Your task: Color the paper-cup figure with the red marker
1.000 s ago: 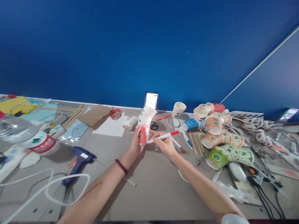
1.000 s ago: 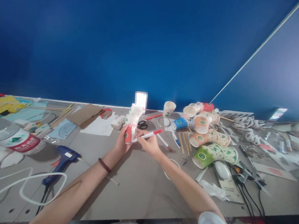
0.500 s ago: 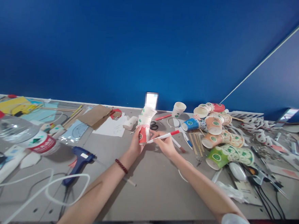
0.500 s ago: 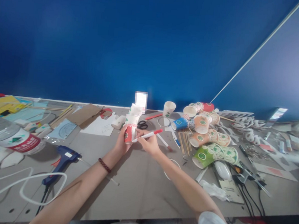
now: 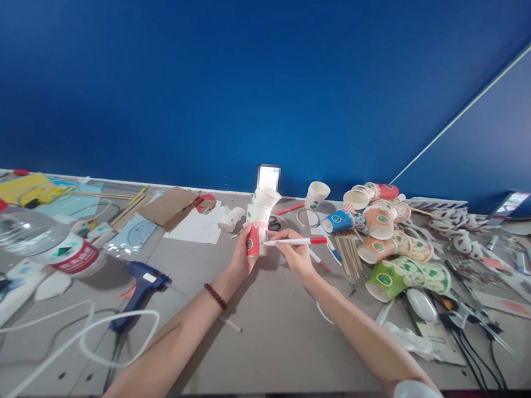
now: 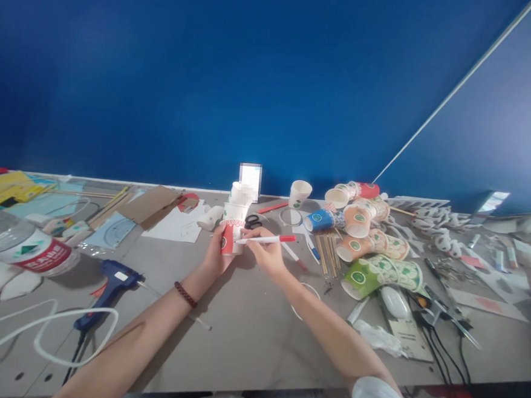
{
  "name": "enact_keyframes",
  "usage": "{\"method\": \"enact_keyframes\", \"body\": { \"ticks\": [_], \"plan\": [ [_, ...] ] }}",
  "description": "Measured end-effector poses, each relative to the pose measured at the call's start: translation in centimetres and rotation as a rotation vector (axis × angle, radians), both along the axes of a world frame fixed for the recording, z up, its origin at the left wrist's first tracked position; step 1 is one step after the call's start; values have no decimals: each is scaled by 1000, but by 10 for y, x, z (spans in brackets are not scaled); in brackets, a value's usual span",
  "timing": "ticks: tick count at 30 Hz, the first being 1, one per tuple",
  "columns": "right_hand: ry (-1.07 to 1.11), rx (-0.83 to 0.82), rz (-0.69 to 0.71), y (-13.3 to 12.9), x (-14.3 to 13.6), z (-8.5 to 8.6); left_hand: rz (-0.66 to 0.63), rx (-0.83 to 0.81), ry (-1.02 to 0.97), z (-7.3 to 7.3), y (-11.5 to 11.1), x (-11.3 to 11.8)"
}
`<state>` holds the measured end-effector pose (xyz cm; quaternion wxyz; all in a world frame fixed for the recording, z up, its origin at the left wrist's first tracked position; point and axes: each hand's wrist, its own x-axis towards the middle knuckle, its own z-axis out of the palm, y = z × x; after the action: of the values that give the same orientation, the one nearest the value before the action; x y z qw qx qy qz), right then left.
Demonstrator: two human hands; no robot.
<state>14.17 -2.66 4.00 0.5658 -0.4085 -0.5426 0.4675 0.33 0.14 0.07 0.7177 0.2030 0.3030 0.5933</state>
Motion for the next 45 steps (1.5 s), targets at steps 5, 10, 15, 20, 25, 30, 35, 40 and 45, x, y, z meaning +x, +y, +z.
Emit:
{"method": "enact_keyframes", "body": {
  "ticks": [5, 10, 15, 20, 25, 30, 35, 40, 45],
  "plan": [
    [-19, 30, 1, -1, 1, 0, -27, 16, 5, -1, 1, -1],
    [-73, 67, -70, -1, 1, -2, -21, -2, -9, 2, 0, 0],
    [-66, 89, -122, 2, 3, -4, -38, -52, -1, 9, -2, 1],
    [-65, 59, -84, 3, 3, -4, -48, -77, -23, 9, -1, 0],
    [-57, 40, -47, 4, 3, -6, -64, -76, 10, 6, -1, 0],
    [-94, 107, -66, 8, 6, -10, -57, -65, 40, 5, -1, 1],
    [-102, 110, -89, 8, 5, -10, -81, -78, 43, 6, -2, 1],
    [-87, 103, -61, 9, 6, -12, -66, -40, 22, 7, -2, 2],
    [-95, 95, -28, 8, 7, -12, -54, -18, 17, 5, -1, 2]
  ]
}}
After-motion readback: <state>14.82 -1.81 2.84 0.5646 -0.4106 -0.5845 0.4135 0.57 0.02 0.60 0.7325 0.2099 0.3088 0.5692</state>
